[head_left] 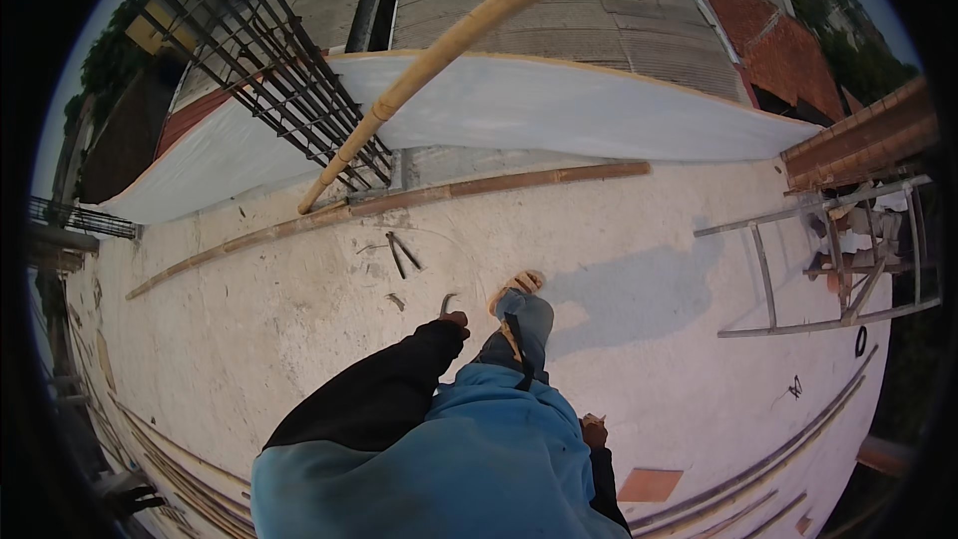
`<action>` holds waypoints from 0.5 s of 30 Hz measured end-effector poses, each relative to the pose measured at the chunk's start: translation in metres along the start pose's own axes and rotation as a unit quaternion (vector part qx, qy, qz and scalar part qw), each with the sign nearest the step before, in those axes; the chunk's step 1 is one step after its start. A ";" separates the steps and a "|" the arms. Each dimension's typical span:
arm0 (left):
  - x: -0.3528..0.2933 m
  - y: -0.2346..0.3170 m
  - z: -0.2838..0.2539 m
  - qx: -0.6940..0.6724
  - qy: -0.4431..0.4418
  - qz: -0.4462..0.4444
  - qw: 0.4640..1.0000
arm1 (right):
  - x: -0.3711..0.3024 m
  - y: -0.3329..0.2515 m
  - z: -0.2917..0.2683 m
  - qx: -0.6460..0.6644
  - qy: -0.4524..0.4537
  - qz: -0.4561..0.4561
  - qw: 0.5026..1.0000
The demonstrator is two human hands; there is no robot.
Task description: The person positions a long bamboo pole against a tiled chimney and hammers nails to secure it. They then walk across the rooftop, pick up a metal rod, and use pliers to twist wire around bamboo poles to fasten them together.
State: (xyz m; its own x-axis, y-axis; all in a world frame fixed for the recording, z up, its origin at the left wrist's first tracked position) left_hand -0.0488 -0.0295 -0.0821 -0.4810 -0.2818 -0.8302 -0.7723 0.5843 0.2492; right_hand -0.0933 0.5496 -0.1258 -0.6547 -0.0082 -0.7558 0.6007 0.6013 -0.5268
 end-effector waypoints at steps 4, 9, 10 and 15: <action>0.002 -0.007 -0.002 0.015 -0.002 -0.005 1.000 | -0.040 -0.062 -0.003 0.297 0.033 0.141 0.944; 0.017 0.023 -0.025 -0.001 0.044 0.058 0.997 | -0.067 -0.108 0.022 0.458 -0.038 0.181 0.870; 0.023 0.028 -0.032 -0.030 0.051 0.053 0.997 | -0.072 -0.113 0.017 0.507 -0.045 0.180 0.842; 0.048 0.046 -0.047 -0.096 0.016 0.052 0.994 | -0.105 -0.160 0.032 0.643 -0.256 0.169 0.702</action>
State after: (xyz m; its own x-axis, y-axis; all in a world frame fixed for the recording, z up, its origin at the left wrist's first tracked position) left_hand -0.1275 -0.0519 -0.0872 -0.5725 -0.2533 -0.7798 -0.7815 0.4564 0.4254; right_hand -0.1060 0.4284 0.0249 -0.3224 -0.5221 -0.7896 0.8142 -0.5784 0.0501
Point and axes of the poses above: each hand's wrist, its own x-axis towards the middle knuckle, its own z-axis out of the palm, y = z × x, the point moved 10 cm from there along x, towards the middle knuckle, and after that the axes turned 1 degree about -y, right-handed, at the moved point
